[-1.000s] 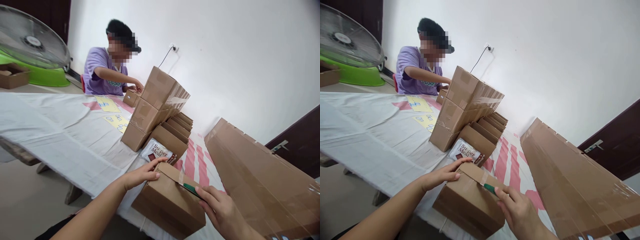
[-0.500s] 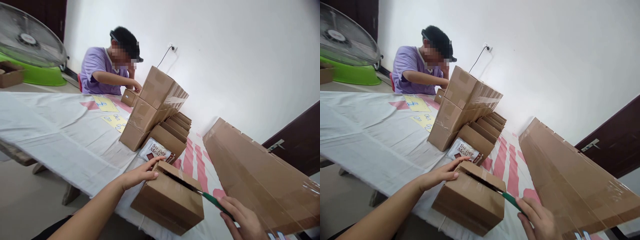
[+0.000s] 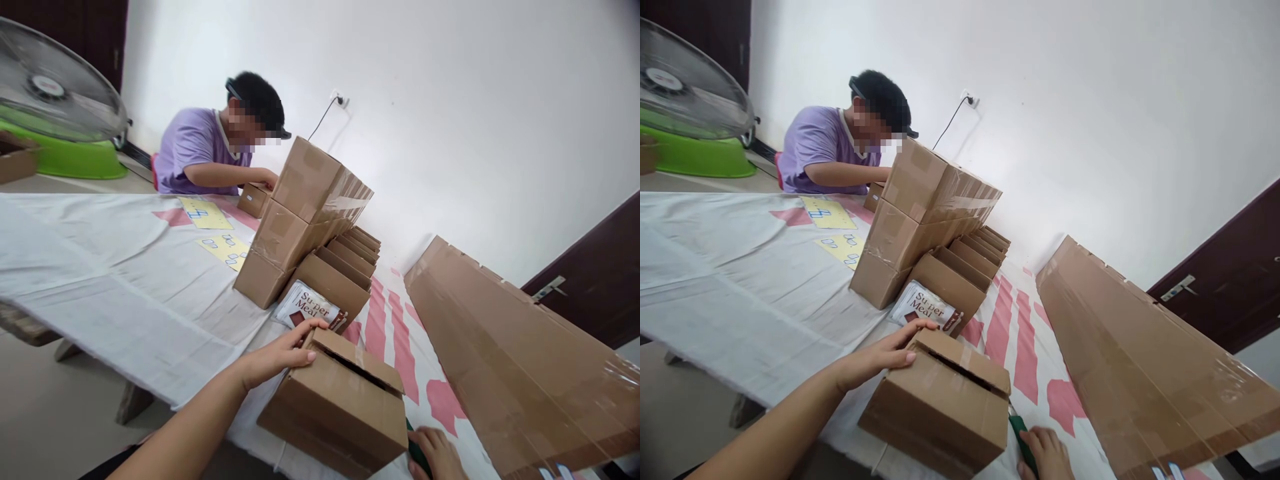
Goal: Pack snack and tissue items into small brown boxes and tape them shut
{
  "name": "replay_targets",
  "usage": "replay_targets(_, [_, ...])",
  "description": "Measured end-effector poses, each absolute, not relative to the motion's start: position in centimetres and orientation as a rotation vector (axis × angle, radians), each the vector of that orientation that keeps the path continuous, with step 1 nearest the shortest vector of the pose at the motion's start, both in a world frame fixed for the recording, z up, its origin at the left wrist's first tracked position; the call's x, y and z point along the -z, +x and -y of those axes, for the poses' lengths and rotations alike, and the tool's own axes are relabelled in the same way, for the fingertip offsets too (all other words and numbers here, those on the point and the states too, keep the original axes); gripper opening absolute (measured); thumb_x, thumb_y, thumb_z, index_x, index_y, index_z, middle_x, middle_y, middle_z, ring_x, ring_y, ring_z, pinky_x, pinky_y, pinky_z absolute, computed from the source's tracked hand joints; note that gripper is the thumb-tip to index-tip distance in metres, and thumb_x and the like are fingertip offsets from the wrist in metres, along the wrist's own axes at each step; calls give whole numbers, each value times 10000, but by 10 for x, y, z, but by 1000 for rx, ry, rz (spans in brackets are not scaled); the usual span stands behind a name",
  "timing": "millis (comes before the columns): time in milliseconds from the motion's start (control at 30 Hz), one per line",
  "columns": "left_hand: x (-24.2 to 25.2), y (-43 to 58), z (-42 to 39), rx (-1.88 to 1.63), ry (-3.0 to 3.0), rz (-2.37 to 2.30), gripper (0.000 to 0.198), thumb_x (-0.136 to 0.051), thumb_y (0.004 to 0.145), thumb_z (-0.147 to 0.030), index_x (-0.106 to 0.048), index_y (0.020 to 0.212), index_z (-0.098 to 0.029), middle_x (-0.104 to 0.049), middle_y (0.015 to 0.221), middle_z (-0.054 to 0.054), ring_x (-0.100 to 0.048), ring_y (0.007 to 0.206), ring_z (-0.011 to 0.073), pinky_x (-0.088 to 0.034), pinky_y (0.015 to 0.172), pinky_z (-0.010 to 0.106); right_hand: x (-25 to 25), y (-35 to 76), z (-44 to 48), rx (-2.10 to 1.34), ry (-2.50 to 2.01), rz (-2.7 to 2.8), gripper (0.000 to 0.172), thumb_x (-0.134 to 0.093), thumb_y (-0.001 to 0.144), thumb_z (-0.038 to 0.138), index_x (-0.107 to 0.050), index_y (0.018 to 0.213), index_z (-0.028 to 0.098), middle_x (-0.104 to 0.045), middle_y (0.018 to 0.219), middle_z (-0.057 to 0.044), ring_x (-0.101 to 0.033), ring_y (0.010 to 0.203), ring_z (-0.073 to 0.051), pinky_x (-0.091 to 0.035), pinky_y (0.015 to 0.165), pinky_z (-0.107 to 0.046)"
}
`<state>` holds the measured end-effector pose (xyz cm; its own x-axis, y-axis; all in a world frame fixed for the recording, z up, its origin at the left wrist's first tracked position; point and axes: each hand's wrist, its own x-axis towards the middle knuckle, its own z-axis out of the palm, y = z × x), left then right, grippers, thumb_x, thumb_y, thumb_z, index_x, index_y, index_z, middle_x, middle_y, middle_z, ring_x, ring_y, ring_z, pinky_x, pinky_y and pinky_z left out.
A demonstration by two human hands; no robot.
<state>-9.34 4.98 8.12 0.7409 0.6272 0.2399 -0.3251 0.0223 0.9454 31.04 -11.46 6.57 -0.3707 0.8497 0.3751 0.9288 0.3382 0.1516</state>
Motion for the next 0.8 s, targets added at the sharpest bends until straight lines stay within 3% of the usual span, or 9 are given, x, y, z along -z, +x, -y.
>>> replay_targets(67, [-82, -93, -49, -751, 1341, -284, 659, -659, 725, -480, -352, 1283, -311, -529, 1210, 19, -492, 1142, 287, -377, 955, 386, -93, 299, 102, 502, -1616, 2347, 159, -559, 877, 346, -685, 903, 252, -695, 976, -77, -679, 908, -267, -595, 727, -410])
replay_targets(300, [-82, -87, -48, -840, 1311, -290, 407, -679, 718, -445, -530, 1041, -249, -491, 1227, 20, -457, 1129, 270, -372, 898, 329, -180, 206, 61, 191, -1337, 2323, 151, -509, 926, 244, -591, 1051, 227, -666, 1021, -75, -622, 974, -205, -534, 831, -345])
replay_targets(433, [-80, -86, -48, -846, 1330, -305, 357, -662, 738, -432, -537, 1019, -252, -472, 1262, 10, -456, 1117, 257, -365, 885, 318, -181, 161, 50, 25, -1356, 2501, 170, -590, 875, 217, -589, 1044, 235, -673, 981, -41, -621, 912, -196, -526, 791, -324])
replay_targets(533, [-80, -86, -48, -840, 1314, -317, 353, -652, 742, -432, -525, 1019, -256, -474, 1249, 7, -464, 1094, 252, -367, 864, 315, -175, 151, 45, 93, -1351, 2527, 104, -533, 893, 168, -601, 947, 224, -659, 908, -39, -600, 853, -194, -505, 740, -323])
replay_targets(800, [-83, -86, -47, -847, 1328, -310, 359, -661, 728, -429, -543, 1020, -256, -498, 1152, -2, -462, 1031, 225, -362, 834, 295, -171, 148, 39, 156, -1371, 2526, 155, -423, 901, 120, -511, 805, 205, -598, 811, -50, -549, 755, -190, -454, 652, -302])
